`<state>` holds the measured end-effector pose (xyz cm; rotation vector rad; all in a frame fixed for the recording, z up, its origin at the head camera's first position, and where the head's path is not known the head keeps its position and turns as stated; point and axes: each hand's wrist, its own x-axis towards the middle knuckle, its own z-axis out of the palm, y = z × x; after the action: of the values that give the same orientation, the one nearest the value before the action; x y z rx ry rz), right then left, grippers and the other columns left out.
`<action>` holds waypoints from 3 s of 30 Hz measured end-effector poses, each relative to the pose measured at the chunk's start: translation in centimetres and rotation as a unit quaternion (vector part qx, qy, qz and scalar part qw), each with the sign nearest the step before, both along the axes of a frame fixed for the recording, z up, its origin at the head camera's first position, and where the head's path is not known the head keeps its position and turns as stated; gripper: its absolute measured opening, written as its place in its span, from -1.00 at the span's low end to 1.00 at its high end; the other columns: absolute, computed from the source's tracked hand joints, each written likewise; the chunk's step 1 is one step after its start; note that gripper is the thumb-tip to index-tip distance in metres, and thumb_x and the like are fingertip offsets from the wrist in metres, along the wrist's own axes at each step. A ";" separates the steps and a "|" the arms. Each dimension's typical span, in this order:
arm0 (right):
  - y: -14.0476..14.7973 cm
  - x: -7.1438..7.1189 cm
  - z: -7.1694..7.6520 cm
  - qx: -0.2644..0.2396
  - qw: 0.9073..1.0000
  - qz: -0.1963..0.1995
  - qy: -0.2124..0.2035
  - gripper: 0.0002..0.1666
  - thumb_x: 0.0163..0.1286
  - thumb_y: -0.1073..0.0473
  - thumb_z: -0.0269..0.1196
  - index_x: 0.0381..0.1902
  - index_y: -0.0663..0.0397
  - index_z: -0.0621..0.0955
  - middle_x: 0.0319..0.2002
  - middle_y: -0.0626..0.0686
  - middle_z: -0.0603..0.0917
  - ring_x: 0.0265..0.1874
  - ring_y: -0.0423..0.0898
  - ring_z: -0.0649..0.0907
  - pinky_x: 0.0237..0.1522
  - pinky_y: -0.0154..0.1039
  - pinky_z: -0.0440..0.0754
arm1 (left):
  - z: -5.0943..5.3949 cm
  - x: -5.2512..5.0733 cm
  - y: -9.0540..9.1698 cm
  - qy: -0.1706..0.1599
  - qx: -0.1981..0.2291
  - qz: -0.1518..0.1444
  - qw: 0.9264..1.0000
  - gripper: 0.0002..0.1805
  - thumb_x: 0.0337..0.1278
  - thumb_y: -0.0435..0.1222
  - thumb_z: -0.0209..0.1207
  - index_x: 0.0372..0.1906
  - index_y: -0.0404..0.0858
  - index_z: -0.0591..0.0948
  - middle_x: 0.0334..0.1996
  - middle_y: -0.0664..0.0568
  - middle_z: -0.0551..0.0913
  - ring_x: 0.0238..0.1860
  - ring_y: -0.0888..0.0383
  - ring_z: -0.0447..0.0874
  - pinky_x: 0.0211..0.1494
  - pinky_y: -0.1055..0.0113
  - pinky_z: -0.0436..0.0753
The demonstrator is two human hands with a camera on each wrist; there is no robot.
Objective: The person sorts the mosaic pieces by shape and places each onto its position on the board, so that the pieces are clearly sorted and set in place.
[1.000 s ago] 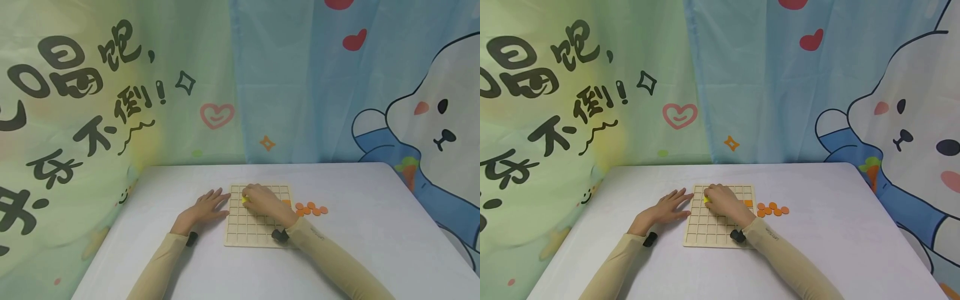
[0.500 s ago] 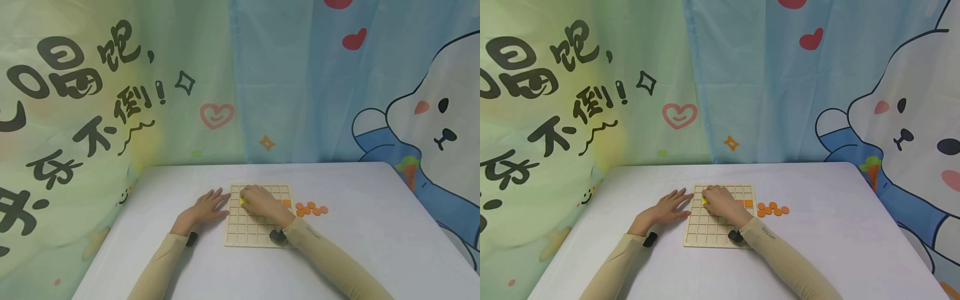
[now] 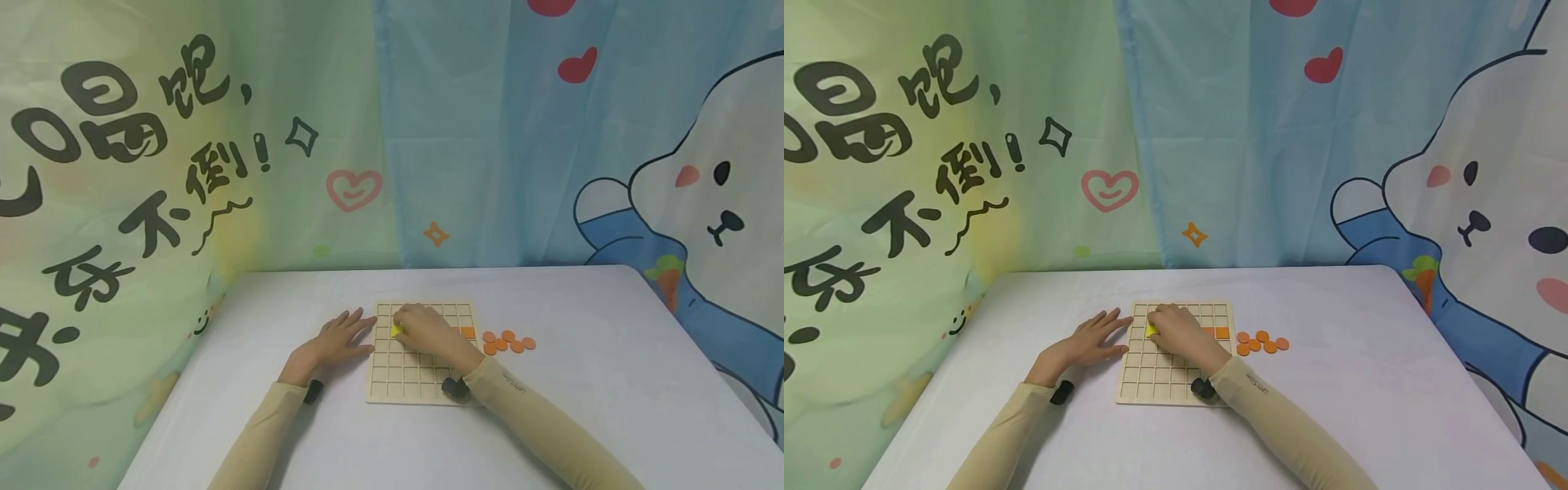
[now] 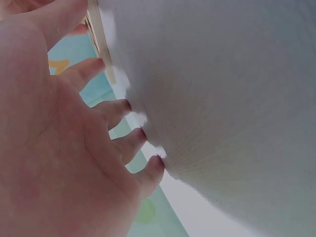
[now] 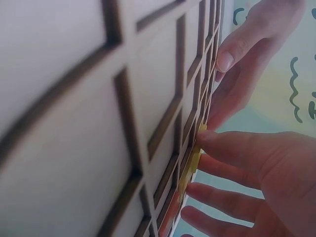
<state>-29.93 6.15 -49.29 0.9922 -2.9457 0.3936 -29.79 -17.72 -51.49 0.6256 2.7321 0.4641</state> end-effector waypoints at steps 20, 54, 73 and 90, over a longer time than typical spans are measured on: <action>-0.1 0.0 0.1 -0.003 0.999 -0.025 -0.023 -0.70 0.32 0.09 0.40 -0.04 0.09 0.72 0.00 0.07 0.72 -0.10 0.03 0.69 -0.09 -0.07 0.67 | 0.5 0.3 0.0 0.002 -0.002 -0.004 1.000 -0.28 0.43 0.17 0.01 0.58 0.12 0.17 0.64 -0.08 -0.03 0.63 -0.24 -0.15 0.61 -0.25 -0.02; 0.9 0.7 0.2 -0.014 0.998 -0.038 -0.046 -0.40 0.39 -0.08 0.33 0.25 0.15 0.56 0.26 0.16 0.60 0.24 0.16 0.58 0.26 0.12 0.57 | 0.5 0.3 0.1 0.003 -0.010 0.000 1.000 -0.27 0.42 0.20 0.00 0.58 0.15 0.16 0.64 -0.06 -0.03 0.63 -0.22 -0.15 0.62 -0.22 -0.02; 2.5 1.5 0.4 -0.027 0.999 -0.022 -0.025 -0.56 0.39 -0.05 0.33 0.07 0.11 0.61 -0.06 0.04 0.63 -0.15 0.00 0.56 -0.14 -0.05 0.54 | 0.5 0.4 0.1 0.000 -0.005 0.002 1.000 -0.28 0.42 0.19 0.01 0.58 0.14 0.17 0.64 -0.06 -0.03 0.63 -0.22 -0.15 0.62 -0.22 -0.03; 4.4 2.0 0.4 -0.013 0.999 -0.043 -0.024 -0.44 0.41 -0.07 0.31 0.23 0.11 0.58 0.24 0.14 0.60 0.22 0.17 0.58 0.17 0.16 0.59 | 0.7 0.5 0.2 -0.002 -0.006 0.004 1.000 -0.27 0.43 0.18 0.01 0.59 0.13 0.16 0.64 -0.06 -0.04 0.64 -0.21 -0.16 0.63 -0.22 -0.05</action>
<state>-27.94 10.58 -48.89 0.8619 -3.0050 0.4579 -29.32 -17.50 -50.79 0.6090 2.7319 0.4504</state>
